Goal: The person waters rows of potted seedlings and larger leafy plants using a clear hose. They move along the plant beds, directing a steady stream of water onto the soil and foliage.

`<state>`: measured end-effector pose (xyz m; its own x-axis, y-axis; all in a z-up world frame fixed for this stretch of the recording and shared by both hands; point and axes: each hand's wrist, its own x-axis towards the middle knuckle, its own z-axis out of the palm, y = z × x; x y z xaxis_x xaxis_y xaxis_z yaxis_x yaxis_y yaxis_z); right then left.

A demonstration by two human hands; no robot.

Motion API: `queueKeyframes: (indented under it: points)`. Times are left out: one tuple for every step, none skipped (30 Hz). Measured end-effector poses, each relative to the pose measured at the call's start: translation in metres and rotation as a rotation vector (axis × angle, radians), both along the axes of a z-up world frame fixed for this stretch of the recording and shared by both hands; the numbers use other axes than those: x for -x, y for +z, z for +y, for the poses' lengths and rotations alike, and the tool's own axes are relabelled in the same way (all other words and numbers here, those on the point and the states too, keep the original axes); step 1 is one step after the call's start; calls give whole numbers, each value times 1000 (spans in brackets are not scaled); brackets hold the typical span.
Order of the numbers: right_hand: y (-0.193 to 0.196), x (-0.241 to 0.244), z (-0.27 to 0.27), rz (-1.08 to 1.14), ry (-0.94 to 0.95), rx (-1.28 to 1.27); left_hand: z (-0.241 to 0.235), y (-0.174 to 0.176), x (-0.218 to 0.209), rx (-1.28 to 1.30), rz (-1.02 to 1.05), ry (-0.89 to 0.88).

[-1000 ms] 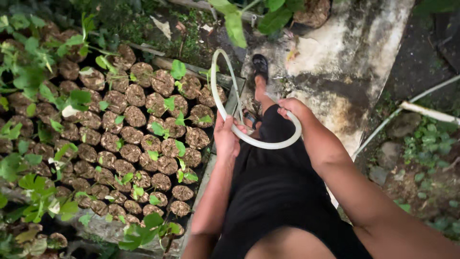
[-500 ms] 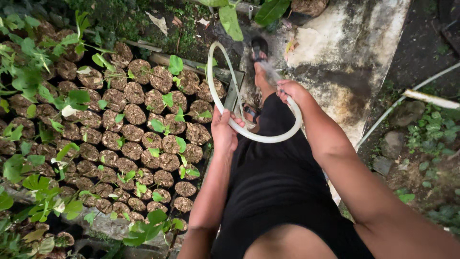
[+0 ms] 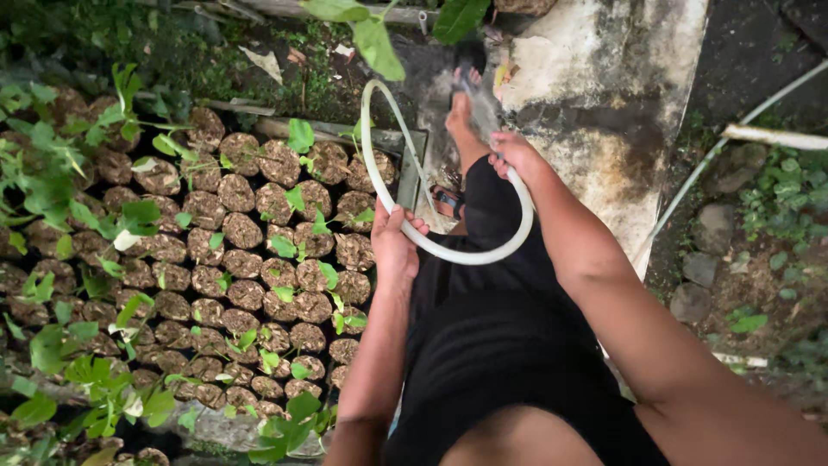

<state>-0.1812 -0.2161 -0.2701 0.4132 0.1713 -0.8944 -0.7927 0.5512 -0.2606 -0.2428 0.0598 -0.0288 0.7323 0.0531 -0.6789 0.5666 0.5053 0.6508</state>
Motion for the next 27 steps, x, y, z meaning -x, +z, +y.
queueKeyframes:
  points:
    - [-3, 1, -1, 41, 45, -24, -2, -2, 0, -7, -1, -5]
    - [-5, 4, -3, 85, 88, -49, -4, -3, 0, -14, 2, -12]
    - [-7, 8, -7, 87, 96, -59, -6, -4, 1, -22, 4, -19]
    - [-10, 4, -8, 79, 111, -69, -7, -5, -1, -12, 18, -21]
    - [-13, 1, -9, 71, 126, -79, -9, -7, -1, -2, 32, -22]
    - [-17, -1, -11, 75, 138, -82, -11, -7, 0, 7, 51, -24]
    - [-20, -4, -13, 80, 150, -85, -12, -8, 2, -3, 53, -22]
    - [-22, -6, -17, 84, 163, -85, -14, -9, 2, -11, 53, -20]
    - [-24, -6, -20, 53, 80, -35, -16, -10, 2, -18, 53, -18]
    - [-25, -6, -25, 20, -9, 17, -16, -12, 1, -26, 62, -18]
    - [-26, -6, -31, -12, -97, 69, -16, -14, 3, -34, 71, -17]
    - [-26, -5, -37, -52, -126, 116, -18, -16, 4, -42, 84, -23]
    - [-26, -4, -44, -90, -154, 164, -20, -18, 4, -47, 71, -23]
    - [-25, 2, -49, -125, -189, 215, -21, -21, 5, -51, 61, -30]
    - [-23, 7, -53, -128, -176, 220, -22, -23, 6, -54, 51, -37]
    - [-20, 10, -55, -133, -164, 225, -25, -24, 4, -32, 48, -44]
    - [-16, 13, -57, -138, -151, 230, -27, -24, 2, -10, 46, -51]
    - [-11, 17, -57, -131, -165, 210, -29, -23, 2, 11, 46, -62]
    - [-6, 22, -55, -124, -180, 191, -31, -20, 3, 17, 56, -61]
    - [-1, 21, -52, -124, -190, 168, -31, -16, 1, 19, 60, -55]
    - [4, 22, -47, -115, -207, 129, -32, -11, -1, 22, 64, -49]
    - [9, 21, -46, -113, -219, 91, -36, -7, -4, -8, 87, -46]
    - [12, 21, -47, -111, -230, 53, -39, -4, -7, -38, 111, -42]
    - [13, 24, -45, -150, -189, 30, -41, -2, -4, -70, 137, -29]
    - [13, 27, -42, -189, -147, 8, -42, -1, -5, -66, 125, -31]
    - [14, 30, -44, -227, -96, -15, -46, 0, -6, -61, 115, -24]
    - [13, 34, -48, -241, -91, -18, -51, 1, -6, -56, 105, -17]
